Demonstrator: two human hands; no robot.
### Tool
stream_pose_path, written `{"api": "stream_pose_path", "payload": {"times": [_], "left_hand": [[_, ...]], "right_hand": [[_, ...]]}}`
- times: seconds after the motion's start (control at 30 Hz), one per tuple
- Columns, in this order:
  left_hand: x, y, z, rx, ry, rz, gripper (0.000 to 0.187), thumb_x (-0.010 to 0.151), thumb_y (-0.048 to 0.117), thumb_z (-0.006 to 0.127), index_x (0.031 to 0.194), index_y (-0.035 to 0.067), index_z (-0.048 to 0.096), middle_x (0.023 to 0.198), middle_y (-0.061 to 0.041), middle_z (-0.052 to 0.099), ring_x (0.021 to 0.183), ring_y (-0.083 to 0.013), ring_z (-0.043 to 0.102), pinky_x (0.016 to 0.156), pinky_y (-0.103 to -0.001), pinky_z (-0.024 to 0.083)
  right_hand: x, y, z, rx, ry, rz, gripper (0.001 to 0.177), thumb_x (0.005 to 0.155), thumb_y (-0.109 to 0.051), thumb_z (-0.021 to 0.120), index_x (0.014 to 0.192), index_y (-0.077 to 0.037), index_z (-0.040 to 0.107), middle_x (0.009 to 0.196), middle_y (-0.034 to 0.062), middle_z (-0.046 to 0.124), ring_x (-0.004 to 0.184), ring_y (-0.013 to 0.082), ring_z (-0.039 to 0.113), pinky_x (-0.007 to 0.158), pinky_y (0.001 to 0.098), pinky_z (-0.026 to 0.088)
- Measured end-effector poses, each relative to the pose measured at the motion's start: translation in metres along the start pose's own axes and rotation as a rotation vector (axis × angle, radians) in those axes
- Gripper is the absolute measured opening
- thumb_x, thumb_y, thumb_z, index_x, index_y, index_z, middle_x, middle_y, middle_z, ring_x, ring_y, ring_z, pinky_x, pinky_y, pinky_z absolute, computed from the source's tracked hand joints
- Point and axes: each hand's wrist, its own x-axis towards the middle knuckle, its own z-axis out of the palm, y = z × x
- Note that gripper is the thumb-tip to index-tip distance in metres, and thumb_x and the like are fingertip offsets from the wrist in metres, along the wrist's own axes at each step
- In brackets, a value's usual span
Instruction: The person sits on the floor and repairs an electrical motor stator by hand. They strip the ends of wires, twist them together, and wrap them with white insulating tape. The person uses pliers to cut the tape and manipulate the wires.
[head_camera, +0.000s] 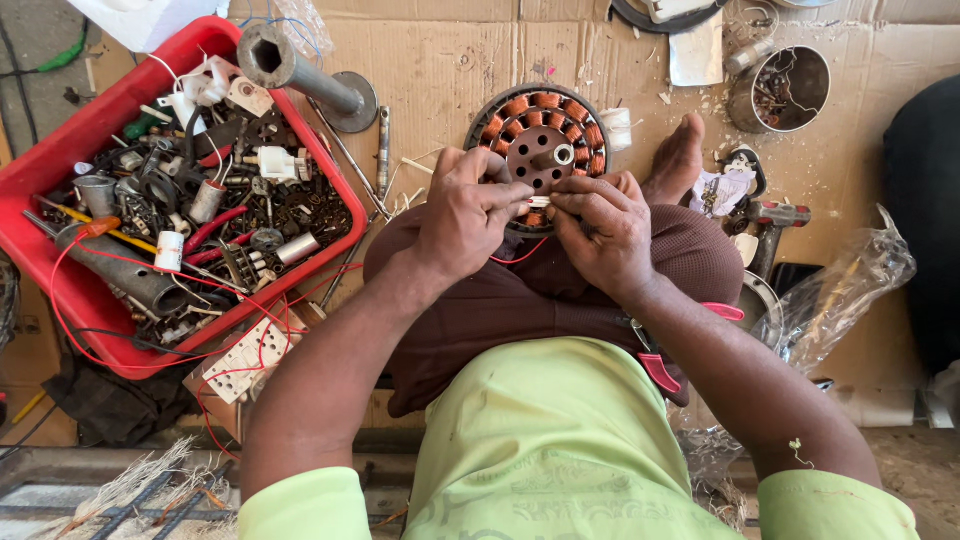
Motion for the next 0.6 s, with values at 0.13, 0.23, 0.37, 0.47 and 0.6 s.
{"api": "stream_pose_path", "payload": {"times": [0.13, 0.23, 0.37, 0.47, 0.6], "left_hand": [[0.001, 0.001, 0.003, -0.013, -0.004, -0.038, 0.021, 0.076, 0.018, 0.090, 0.096, 0.021, 0.084, 0.094, 0.001, 0.062, 0.097, -0.0225, 0.050, 0.089, -0.037, 0.046], [0.003, 0.001, 0.004, 0.003, -0.005, -0.062, 0.020, 0.074, 0.020, 0.091, 0.093, 0.020, 0.083, 0.095, 0.001, 0.063, 0.097, -0.0222, 0.050, 0.089, -0.036, 0.047], [0.004, 0.001, 0.005, 0.012, 0.006, -0.069, 0.020, 0.075, 0.020, 0.092, 0.093, 0.020, 0.083, 0.097, 0.001, 0.064, 0.097, -0.0221, 0.051, 0.089, -0.036, 0.047], [0.002, 0.007, 0.006, 0.030, 0.020, -0.059, 0.031, 0.074, 0.019, 0.090, 0.104, 0.022, 0.084, 0.098, 0.001, 0.063, 0.097, -0.0229, 0.050, 0.090, -0.037, 0.046], [0.000, 0.013, 0.004, 0.117, 0.042, -0.015, 0.026, 0.080, 0.021, 0.089, 0.105, 0.024, 0.084, 0.103, 0.000, 0.063, 0.100, -0.0247, 0.049, 0.092, -0.042, 0.043]], "right_hand": [[0.001, 0.001, -0.001, 0.011, -0.003, 0.005, 0.017, 0.086, -0.003, 0.083, 0.100, -0.007, 0.074, 0.112, 0.0059, 0.076, 0.095, 0.0218, 0.068, 0.090, 0.0364, 0.050], [0.001, 0.001, -0.003, 0.022, -0.015, 0.011, 0.017, 0.087, -0.003, 0.083, 0.102, -0.006, 0.074, 0.113, 0.0065, 0.075, 0.096, 0.0221, 0.068, 0.090, 0.0363, 0.050], [0.004, 0.002, -0.007, 0.037, -0.054, 0.005, 0.018, 0.087, -0.002, 0.082, 0.103, -0.006, 0.074, 0.114, 0.0072, 0.075, 0.095, 0.0223, 0.069, 0.089, 0.0364, 0.050], [0.005, 0.002, -0.007, 0.027, -0.046, -0.011, 0.019, 0.085, -0.001, 0.081, 0.103, -0.006, 0.075, 0.113, 0.0070, 0.075, 0.094, 0.0224, 0.068, 0.089, 0.0365, 0.051], [0.005, 0.002, -0.007, 0.012, -0.038, -0.001, 0.020, 0.085, 0.000, 0.080, 0.104, -0.006, 0.076, 0.113, 0.0071, 0.075, 0.092, 0.0226, 0.067, 0.087, 0.0359, 0.051]]}}
